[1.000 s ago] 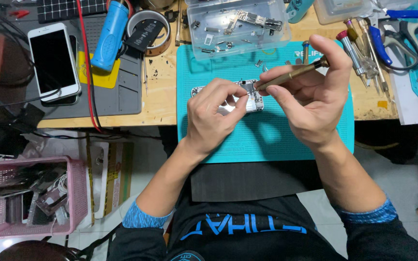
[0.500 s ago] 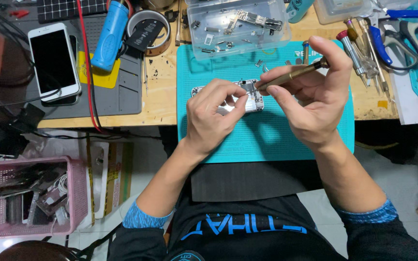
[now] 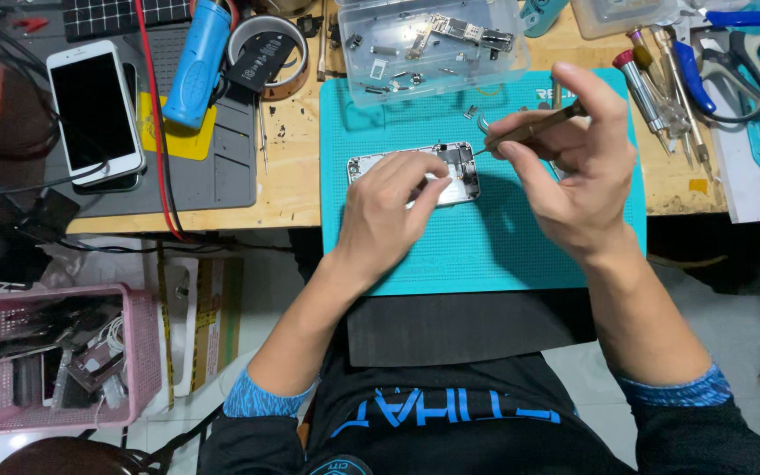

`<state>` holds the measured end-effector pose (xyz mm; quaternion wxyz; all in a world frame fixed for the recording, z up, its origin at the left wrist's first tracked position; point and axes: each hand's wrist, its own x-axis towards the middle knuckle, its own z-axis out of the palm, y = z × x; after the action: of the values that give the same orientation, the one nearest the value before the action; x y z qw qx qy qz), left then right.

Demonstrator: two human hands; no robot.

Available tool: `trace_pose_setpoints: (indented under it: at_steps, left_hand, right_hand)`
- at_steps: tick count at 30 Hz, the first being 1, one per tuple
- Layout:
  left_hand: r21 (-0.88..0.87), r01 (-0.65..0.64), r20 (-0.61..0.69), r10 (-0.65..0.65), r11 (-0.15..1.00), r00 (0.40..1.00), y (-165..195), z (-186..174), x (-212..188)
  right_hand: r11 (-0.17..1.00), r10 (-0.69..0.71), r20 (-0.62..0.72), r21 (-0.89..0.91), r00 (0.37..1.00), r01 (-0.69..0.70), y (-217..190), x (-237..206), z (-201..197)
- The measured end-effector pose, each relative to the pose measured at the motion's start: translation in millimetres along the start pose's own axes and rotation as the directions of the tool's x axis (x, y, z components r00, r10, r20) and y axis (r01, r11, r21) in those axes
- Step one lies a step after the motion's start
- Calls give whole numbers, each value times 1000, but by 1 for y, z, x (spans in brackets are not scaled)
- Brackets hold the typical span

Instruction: The person applies adhesive from a blue bottle onto the back of a white phone, wipes the phone body and its inner frame with a tissue, peels residue from the frame, and uses a screwdriver to unscrew and re-tighten small screws on the phone chassis on a teal repair mat.

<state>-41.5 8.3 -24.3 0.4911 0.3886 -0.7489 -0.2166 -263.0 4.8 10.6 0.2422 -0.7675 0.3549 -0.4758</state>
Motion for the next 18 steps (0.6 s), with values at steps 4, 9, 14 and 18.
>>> trace_pose_setpoints:
  at_steps: [4, 9, 14, 18]
  left_hand:
    - [1, -112, 143, 111, 994, 984, -4, 4, -1]
    - [-9, -139, 172, 139, 990, 975, -5, 6, -1]
    - [-12, -98, 184, 99, 995, 978, -5, 6, 0]
    - [-25, -85, 178, 88, 996, 980, -5, 5, 0]
  right_hand:
    - [995, 27, 42, -100, 999, -23, 13, -4, 0]
    - [992, 30, 46, -128, 998, -23, 22, -6, 2]
    - [987, 36, 53, -157, 998, -27, 24, -5, 2]
    - [984, 27, 57, -179, 998, -17, 23, -5, 2]
